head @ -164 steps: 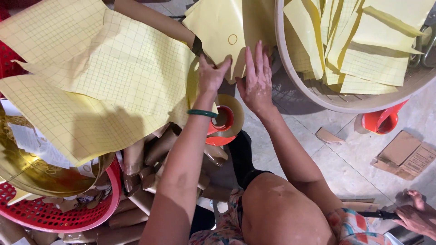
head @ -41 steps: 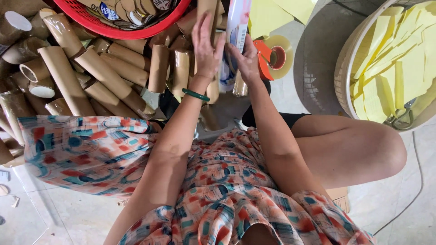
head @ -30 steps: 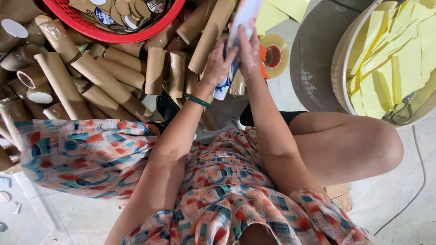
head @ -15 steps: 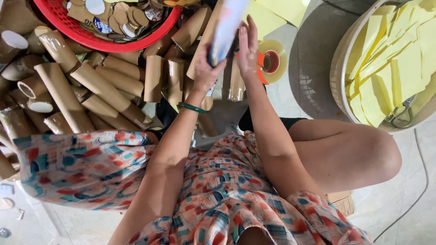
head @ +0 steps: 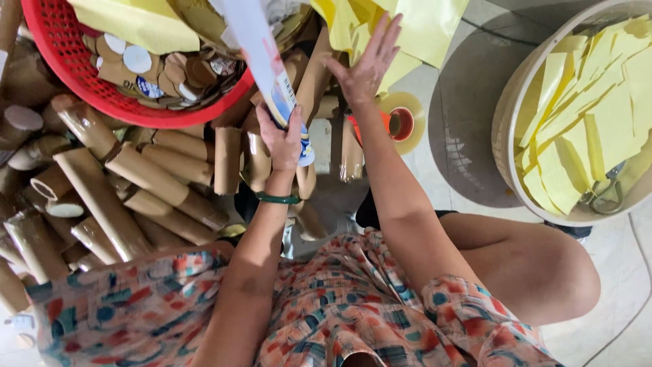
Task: Assembling and taping paper tubes and rolling paper sheets.
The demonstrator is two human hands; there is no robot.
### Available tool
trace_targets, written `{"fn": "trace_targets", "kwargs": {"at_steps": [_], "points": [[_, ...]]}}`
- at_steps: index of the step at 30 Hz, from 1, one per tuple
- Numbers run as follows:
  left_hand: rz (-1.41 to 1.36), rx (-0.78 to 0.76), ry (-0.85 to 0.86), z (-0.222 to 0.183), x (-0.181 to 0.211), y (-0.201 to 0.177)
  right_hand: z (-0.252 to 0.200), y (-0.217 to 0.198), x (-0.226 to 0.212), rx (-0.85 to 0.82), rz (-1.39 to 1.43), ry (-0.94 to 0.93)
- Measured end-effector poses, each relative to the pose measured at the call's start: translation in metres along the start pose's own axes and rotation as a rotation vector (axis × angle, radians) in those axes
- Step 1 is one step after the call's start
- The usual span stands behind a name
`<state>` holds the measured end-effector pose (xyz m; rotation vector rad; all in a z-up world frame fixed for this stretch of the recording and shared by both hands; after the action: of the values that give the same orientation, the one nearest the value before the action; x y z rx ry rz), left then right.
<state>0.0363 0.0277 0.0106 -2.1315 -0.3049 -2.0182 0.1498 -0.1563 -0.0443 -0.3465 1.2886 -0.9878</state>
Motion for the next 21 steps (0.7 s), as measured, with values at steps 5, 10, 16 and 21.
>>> {"fn": "trace_targets", "kwargs": {"at_steps": [5, 10, 16, 21], "points": [[0.171, 0.086, 0.019, 0.01, 0.004, 0.005, 0.022, 0.017, -0.011, -0.038, -0.055, -0.139], [0.622, 0.083, 0.251, 0.035, 0.007, 0.007, 0.035, 0.045, 0.008, -0.052, -0.168, -0.151], [0.856, -0.018, 0.402, 0.068, 0.022, 0.021, 0.042, 0.053, 0.045, -0.066, -0.163, -0.062], [0.877, -0.11, 0.36, 0.085, 0.004, 0.028, 0.06, 0.037, 0.11, 0.019, -0.208, 0.046]]}}
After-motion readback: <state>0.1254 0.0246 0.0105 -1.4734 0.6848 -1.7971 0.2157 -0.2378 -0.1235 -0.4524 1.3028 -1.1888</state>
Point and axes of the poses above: each hand's wrist, its own z-axis towards the middle knuckle, its own y-axis out of the palm, x = y × z, the point moved 1 cm from there along z, towards the middle knuckle, and after that the axes turned 2 degrees about -x, right-handed, at the moved point
